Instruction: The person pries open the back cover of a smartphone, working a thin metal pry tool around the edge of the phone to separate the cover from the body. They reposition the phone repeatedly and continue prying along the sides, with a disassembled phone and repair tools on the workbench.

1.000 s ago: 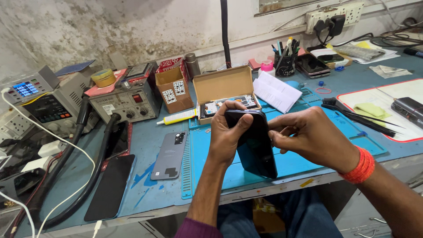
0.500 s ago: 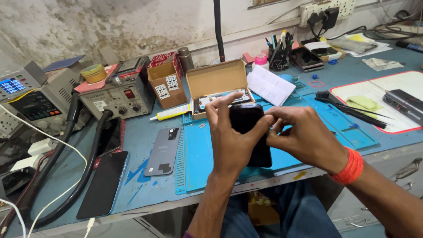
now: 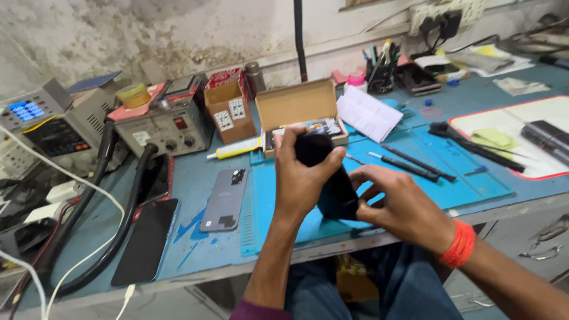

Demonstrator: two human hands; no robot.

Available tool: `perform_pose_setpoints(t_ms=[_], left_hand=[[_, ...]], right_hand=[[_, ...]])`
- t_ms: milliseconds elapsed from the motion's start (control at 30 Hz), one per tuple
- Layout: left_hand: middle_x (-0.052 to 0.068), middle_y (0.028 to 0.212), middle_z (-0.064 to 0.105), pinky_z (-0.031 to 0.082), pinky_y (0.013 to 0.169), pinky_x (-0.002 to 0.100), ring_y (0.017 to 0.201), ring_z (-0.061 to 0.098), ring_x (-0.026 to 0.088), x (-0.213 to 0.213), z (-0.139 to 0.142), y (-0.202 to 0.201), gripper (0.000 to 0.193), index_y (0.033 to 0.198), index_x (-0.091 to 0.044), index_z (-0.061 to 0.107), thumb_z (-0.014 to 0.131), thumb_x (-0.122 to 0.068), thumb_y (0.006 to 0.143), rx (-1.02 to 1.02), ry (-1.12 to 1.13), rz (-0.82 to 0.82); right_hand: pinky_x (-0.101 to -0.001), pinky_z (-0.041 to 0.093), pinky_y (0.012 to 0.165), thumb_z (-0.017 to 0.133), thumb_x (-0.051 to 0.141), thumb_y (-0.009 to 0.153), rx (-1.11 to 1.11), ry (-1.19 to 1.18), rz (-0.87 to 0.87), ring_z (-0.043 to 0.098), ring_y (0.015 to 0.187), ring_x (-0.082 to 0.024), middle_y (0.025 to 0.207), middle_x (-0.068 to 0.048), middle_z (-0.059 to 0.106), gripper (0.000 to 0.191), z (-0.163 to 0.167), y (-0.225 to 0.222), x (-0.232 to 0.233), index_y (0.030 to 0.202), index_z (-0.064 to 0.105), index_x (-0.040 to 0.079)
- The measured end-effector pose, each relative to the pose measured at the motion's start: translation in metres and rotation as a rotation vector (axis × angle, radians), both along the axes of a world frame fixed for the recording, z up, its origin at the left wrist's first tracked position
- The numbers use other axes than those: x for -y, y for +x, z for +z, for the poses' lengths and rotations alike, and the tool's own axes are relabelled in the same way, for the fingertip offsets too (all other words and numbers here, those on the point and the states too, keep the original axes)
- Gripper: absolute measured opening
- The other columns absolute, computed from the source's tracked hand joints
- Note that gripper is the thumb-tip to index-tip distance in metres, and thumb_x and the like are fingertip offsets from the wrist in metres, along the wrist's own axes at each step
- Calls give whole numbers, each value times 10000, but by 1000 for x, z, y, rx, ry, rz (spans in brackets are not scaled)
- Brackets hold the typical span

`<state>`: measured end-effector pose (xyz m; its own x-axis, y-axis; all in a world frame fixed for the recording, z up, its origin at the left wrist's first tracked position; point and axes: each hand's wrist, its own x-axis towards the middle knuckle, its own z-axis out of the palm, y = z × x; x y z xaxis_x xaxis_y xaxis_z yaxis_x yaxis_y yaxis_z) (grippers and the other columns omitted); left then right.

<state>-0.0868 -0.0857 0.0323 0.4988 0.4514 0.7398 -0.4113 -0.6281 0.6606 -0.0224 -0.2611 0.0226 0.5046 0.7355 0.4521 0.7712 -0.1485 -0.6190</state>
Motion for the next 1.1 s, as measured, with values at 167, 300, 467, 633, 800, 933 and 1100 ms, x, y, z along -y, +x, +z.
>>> perform_pose_setpoints(t_ms=[167,300,467,633,800,933,1100], left_hand=[[71,1080,521,558,821,314,937,608,157,-7,-6,7,493,1110,-46,570,886,-229,779,18,-126,-140],[47,1073,504,567,798,288,915,606,127,-10,-9,10,498,1113,-47,559,878,-222,774,30,-185,-194],[29,1046,523,562,779,261,898,591,94,-15,-11,11,454,1093,-49,543,869,-184,808,58,-250,-277],[-2,992,549,558,748,243,860,589,71,-21,-11,11,402,1071,-65,552,857,-160,826,71,-299,-331],[-11,927,609,553,735,238,825,596,65,-27,-13,12,394,1082,-78,559,849,-154,826,53,-379,-377],[-14,926,597,549,718,243,819,593,63,-33,-16,15,403,1096,-88,547,839,-146,824,68,-493,-448],[-12,927,579,529,718,249,814,570,70,-40,-19,17,375,1095,-89,547,824,-153,851,72,-552,-470]], right_hand=[[-330,652,685,749,52,720,-172,-125,-37,789,831,-204,966,-103,810,537,-2,2,0,1251,675,90],[-336,662,698,732,17,717,-154,-82,-12,825,876,-195,987,-113,792,602,-4,-3,0,1306,637,100],[-332,668,732,722,-15,702,-167,-77,-8,796,918,-182,1040,-104,779,716,-10,-6,0,1388,602,151],[-321,661,781,724,-33,692,-130,-68,2,780,956,-184,1081,-105,764,780,-14,-4,0,1437,577,145],[-316,662,784,712,-53,678,-100,-26,60,760,965,-193,1211,-107,719,823,-16,-3,-2,1466,552,128],[-312,659,782,683,-62,686,-54,-13,63,759,945,-193,1226,-110,713,785,-17,-4,-4,1440,550,112],[-310,659,790,665,-50,709,-21,-21,69,762,925,-187,1134,-117,737,737,-14,-5,-8,1421,563,109]])
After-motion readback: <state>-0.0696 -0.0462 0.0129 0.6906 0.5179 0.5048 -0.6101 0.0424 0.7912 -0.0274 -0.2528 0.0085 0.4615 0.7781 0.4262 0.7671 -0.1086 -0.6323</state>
